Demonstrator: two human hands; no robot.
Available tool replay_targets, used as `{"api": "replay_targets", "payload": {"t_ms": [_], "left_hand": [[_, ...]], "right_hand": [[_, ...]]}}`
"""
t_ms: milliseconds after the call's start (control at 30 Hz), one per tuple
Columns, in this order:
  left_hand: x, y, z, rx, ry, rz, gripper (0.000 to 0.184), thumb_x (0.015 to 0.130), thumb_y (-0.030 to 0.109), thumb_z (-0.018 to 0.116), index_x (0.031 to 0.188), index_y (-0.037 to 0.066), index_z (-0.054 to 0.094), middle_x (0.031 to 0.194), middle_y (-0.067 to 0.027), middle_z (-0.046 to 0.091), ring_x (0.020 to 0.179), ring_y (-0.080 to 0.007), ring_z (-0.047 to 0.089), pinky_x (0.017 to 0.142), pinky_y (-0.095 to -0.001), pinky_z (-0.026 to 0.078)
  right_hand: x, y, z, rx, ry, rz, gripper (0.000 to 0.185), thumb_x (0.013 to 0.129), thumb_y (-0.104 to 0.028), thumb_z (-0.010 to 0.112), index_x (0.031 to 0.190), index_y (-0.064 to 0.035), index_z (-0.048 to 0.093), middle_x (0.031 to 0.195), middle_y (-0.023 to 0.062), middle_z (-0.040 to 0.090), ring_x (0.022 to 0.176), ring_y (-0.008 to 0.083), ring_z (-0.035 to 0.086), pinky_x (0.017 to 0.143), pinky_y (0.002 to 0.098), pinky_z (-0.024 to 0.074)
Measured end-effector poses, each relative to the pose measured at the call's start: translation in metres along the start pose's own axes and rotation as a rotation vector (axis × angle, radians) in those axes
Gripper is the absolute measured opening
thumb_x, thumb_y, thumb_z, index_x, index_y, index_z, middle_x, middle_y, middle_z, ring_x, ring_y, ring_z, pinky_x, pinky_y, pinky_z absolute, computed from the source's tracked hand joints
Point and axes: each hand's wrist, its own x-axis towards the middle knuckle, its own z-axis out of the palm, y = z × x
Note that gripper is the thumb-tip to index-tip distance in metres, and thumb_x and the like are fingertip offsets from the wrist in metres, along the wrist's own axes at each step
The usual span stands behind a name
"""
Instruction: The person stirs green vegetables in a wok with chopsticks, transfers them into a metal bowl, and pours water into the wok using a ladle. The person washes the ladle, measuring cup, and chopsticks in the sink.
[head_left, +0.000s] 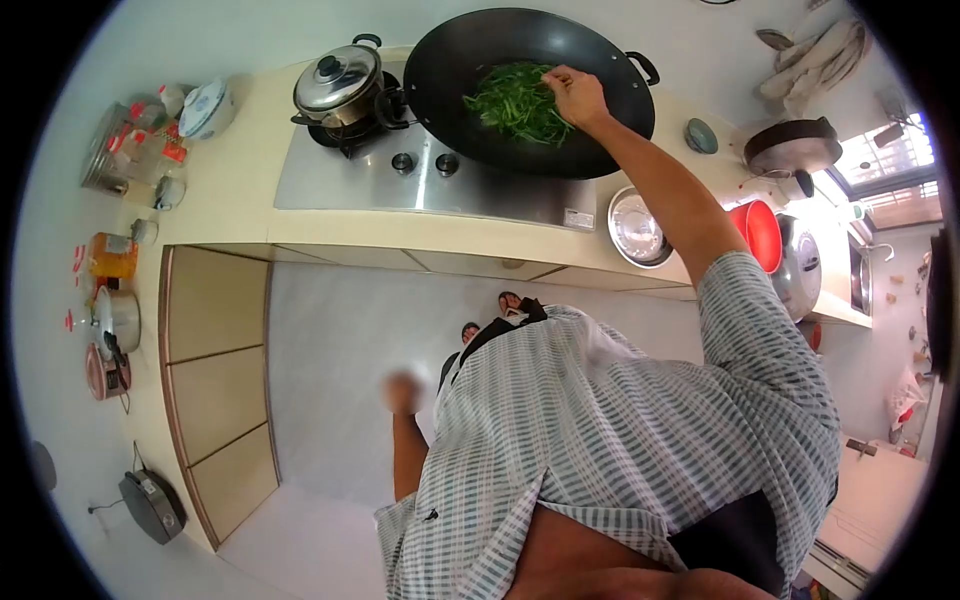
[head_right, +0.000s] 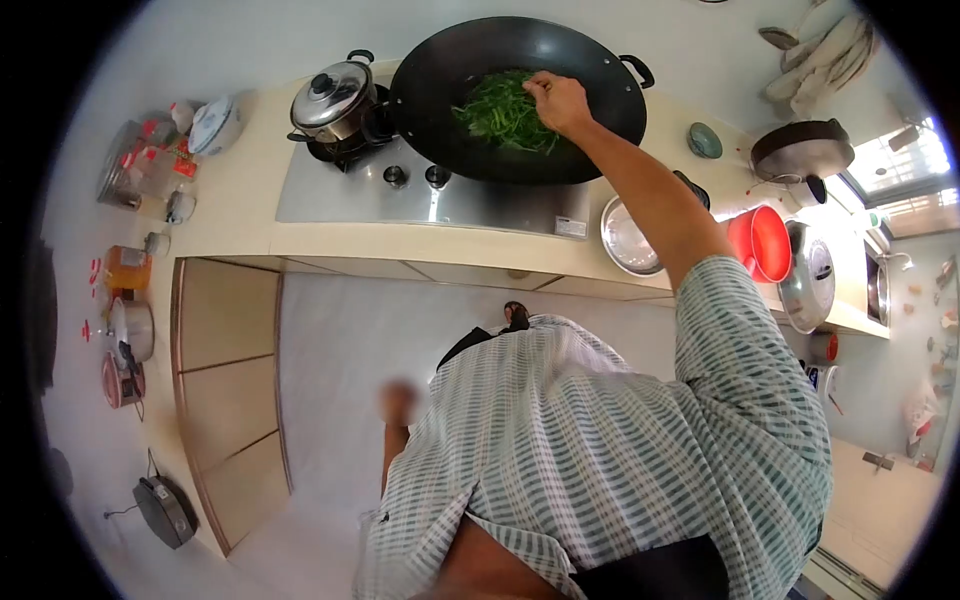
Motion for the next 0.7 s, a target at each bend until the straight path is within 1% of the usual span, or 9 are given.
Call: {"api": "replay_targets", "payload": {"t_ms": [100,133,167,233,300,400,467,667,700], "left_hand": [[-0.006,0.009,0.004,-0.007,0.291,0.078,0.009,0.077,0.017,0.072,0.081,0.012,0.066,0.079,-0.0066,0.063,0.074,-0.0265,0.060,0.066,-0.0455,0.044],[-0.011,0.013,0.002,0.010,0.179,0.057,0.010,0.079,0.019,0.073,0.083,0.012,0.066,0.081,-0.0066,0.064,0.076,-0.0267,0.060,0.067,-0.0457,0.045],[-0.020,0.018,-0.001,0.027,0.061,0.033,0.011,0.080,0.021,0.073,0.085,0.012,0.067,0.083,-0.0065,0.065,0.077,-0.0269,0.061,0.068,-0.0459,0.045],[-0.032,0.029,-0.009,0.038,-0.115,-0.019,0.013,0.082,0.023,0.073,0.088,0.012,0.068,0.085,-0.0065,0.066,0.079,-0.0270,0.062,0.070,-0.0460,0.046],[-0.044,0.038,-0.012,0.015,-0.130,-0.058,0.015,0.083,0.025,0.073,0.088,0.012,0.069,0.086,-0.0066,0.067,0.080,-0.0270,0.063,0.071,-0.0459,0.047],[-0.054,0.047,-0.014,-0.003,-0.099,-0.096,0.016,0.083,0.027,0.073,0.090,0.012,0.070,0.087,-0.0067,0.068,0.081,-0.0269,0.064,0.073,-0.0458,0.048],[-0.053,0.047,-0.013,-0.004,-0.083,-0.104,0.018,0.084,0.028,0.074,0.091,0.012,0.071,0.087,-0.0068,0.069,0.082,-0.0269,0.065,0.074,-0.0458,0.049],[-0.035,0.044,-0.014,0.016,-0.051,-0.107,0.022,0.086,0.033,0.074,0.094,0.013,0.073,0.089,-0.0071,0.071,0.084,-0.0267,0.067,0.078,-0.0455,0.051],[-0.031,0.045,-0.014,0.021,-0.047,-0.101,0.022,0.086,0.034,0.074,0.094,0.013,0.073,0.090,-0.0071,0.072,0.084,-0.0267,0.068,0.078,-0.0455,0.052]], "right_hand": [[-0.004,-0.003,0.001,0.013,-0.150,-0.157,0.026,0.095,-0.031,0.064,0.107,-0.0099,0.073,0.089,0.0159,0.072,0.084,0.0325,0.070,0.077,0.0406,0.0546],[-0.008,-0.003,-0.001,0.016,-0.198,-0.202,0.025,0.095,-0.031,0.064,0.107,-0.0109,0.073,0.089,0.0161,0.072,0.084,0.0336,0.070,0.077,0.0411,0.0546],[-0.002,-0.002,-0.006,-0.014,-0.168,-0.075,0.026,0.094,-0.031,0.065,0.107,-0.0105,0.073,0.091,0.0170,0.072,0.086,0.0335,0.069,0.078,0.0411,0.0539],[0.000,0.002,0.005,-0.013,-0.215,-0.156,0.026,0.094,-0.031,0.065,0.107,-0.0107,0.073,0.093,0.0169,0.072,0.086,0.0336,0.069,0.077,0.0404,0.0541],[-0.004,0.001,0.007,0.050,-0.246,-0.329,0.028,0.094,-0.031,0.066,0.108,-0.0079,0.072,0.094,0.0151,0.073,0.078,0.0298,0.071,0.074,0.0385,0.0552],[0.021,0.005,-0.029,0.140,-0.024,0.044,0.030,0.095,-0.029,0.066,0.105,-0.0010,0.071,0.090,0.0137,0.074,0.070,0.0254,0.071,0.066,0.0367,0.0558],[0.033,0.020,-0.053,0.524,0.040,0.230,0.031,0.096,-0.025,0.066,0.098,0.0053,0.070,0.086,0.0129,0.072,0.071,0.0222,0.071,0.059,0.0340,0.0569],[0.036,0.026,-0.114,0.319,0.177,0.615,0.025,0.097,-0.020,0.063,0.100,0.0047,0.068,0.090,0.0148,0.069,0.075,0.0232,0.069,0.064,0.0353,0.0633],[0.037,0.039,-0.107,0.440,0.162,0.672,0.025,0.098,-0.019,0.061,0.101,0.0054,0.066,0.093,0.0160,0.068,0.078,0.0261,0.069,0.065,0.0385,0.0638]]}}
